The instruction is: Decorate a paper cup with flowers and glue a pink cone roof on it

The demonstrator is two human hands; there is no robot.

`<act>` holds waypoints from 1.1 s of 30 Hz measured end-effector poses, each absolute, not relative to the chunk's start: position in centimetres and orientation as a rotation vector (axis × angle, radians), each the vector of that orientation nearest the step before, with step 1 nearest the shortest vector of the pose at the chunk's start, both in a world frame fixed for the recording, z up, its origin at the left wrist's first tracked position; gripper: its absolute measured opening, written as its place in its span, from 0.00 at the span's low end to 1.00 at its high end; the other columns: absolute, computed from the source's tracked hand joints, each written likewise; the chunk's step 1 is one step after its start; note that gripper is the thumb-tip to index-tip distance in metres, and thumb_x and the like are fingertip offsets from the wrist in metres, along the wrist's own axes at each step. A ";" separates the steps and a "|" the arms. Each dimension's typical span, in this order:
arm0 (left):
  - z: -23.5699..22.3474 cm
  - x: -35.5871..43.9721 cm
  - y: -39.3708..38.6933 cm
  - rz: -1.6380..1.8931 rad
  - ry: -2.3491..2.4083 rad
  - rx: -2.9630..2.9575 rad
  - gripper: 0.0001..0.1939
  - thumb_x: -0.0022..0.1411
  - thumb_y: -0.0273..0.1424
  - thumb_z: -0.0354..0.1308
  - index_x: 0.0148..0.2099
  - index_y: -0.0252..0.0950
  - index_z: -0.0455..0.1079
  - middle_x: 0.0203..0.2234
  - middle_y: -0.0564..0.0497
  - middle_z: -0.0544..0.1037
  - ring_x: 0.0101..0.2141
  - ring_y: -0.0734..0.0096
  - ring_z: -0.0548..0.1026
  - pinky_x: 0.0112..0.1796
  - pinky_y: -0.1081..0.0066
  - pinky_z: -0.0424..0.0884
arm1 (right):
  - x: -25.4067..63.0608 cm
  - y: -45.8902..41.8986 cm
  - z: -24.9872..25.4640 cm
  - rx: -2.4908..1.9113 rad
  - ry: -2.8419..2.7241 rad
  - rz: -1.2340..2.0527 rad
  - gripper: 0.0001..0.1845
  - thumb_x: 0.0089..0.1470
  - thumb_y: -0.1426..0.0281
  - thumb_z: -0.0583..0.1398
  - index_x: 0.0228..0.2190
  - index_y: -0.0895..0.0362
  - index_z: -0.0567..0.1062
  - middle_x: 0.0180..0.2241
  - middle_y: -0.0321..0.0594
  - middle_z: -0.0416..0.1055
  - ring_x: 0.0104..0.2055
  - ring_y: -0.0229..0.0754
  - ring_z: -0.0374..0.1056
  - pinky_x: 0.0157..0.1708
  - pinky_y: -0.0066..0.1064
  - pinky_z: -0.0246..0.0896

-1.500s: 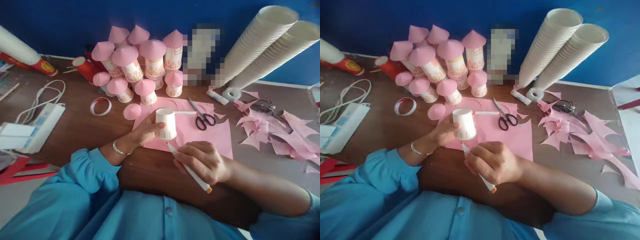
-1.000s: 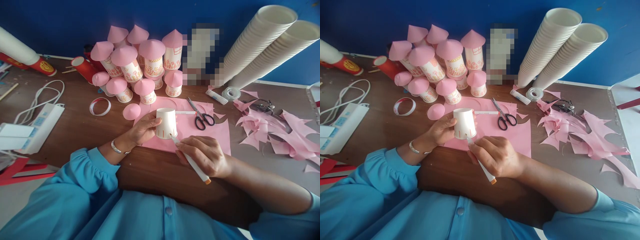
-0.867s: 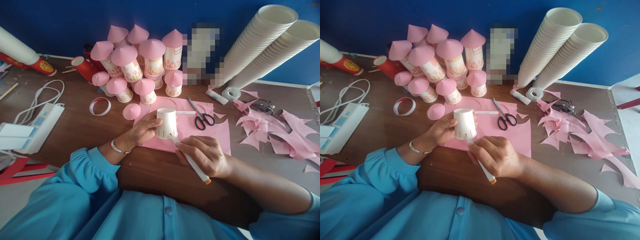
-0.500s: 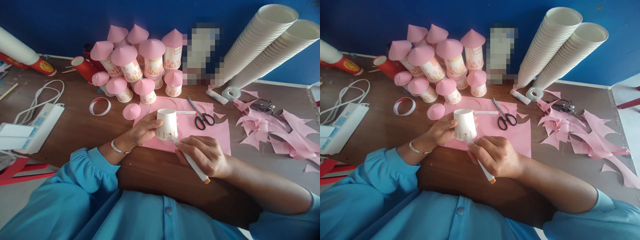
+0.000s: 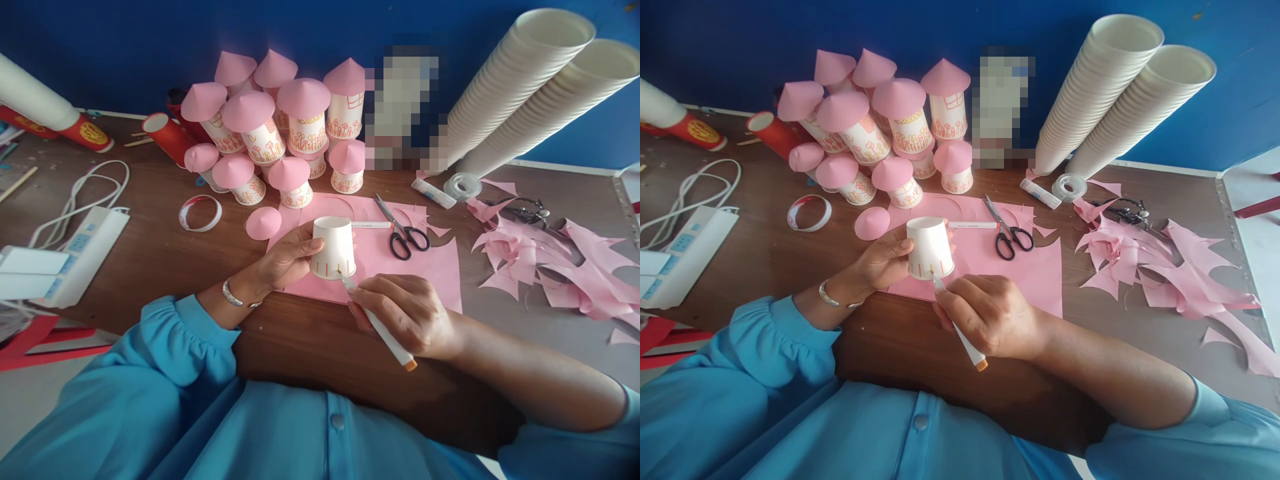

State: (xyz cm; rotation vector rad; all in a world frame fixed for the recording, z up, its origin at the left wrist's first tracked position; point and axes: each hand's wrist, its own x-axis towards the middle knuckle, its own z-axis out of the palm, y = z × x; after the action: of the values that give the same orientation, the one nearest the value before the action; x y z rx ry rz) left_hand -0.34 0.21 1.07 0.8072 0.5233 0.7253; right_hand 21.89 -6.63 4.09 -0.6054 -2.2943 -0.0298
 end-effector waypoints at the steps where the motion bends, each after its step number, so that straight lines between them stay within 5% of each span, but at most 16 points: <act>1: 1.2 -0.3 0.2 0.729 0.523 0.804 0.26 0.58 0.41 0.69 0.56 0.35 0.75 0.52 0.38 0.81 0.60 0.41 0.73 0.57 0.48 0.70 | 21.9 -6.7 4.1 -0.602 -2.301 -0.010 0.08 0.58 0.81 0.63 0.38 0.61 0.70 0.25 0.32 0.70 0.24 0.35 0.67 0.21 0.29 0.64; 10: 0.8 -0.2 0.0 0.719 0.520 0.854 0.33 0.55 0.45 0.71 0.59 0.38 0.72 0.52 0.38 0.80 0.56 0.40 0.76 0.51 0.51 0.74 | 21.5 -6.8 4.1 -0.597 -2.347 -0.015 0.07 0.58 0.82 0.62 0.37 0.61 0.70 0.23 0.31 0.67 0.23 0.35 0.66 0.20 0.29 0.61; 15: 0.4 0.1 -0.1 0.750 0.576 0.908 0.31 0.52 0.42 0.74 0.57 0.40 0.73 0.50 0.41 0.80 0.47 0.50 0.80 0.41 0.61 0.75 | 21.4 -7.0 3.9 -0.572 -2.379 -0.024 0.06 0.59 0.80 0.63 0.38 0.62 0.71 0.24 0.33 0.69 0.25 0.36 0.68 0.21 0.29 0.63; 21: 0.5 -0.1 0.1 0.789 0.629 0.906 0.30 0.52 0.43 0.74 0.55 0.39 0.75 0.44 0.45 0.81 0.41 0.60 0.78 0.40 0.64 0.73 | 21.6 -6.9 4.2 -0.534 -2.323 -0.037 0.07 0.59 0.79 0.63 0.38 0.60 0.70 0.25 0.33 0.71 0.25 0.35 0.68 0.21 0.29 0.65; 33: 1.5 -0.3 0.5 0.745 0.554 0.808 0.34 0.58 0.42 0.69 0.64 0.37 0.69 0.49 0.38 0.82 0.56 0.42 0.76 0.55 0.49 0.72 | 22.1 -6.3 4.0 -0.614 -2.265 -0.074 0.09 0.58 0.79 0.63 0.41 0.61 0.72 0.25 0.34 0.73 0.26 0.38 0.72 0.22 0.29 0.70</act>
State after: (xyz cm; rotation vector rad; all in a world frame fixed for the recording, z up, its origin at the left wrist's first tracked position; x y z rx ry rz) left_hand -0.26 0.45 1.51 0.8084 0.5536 0.7453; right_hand 22.12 -6.31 4.05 -0.6138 -2.2650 -0.0738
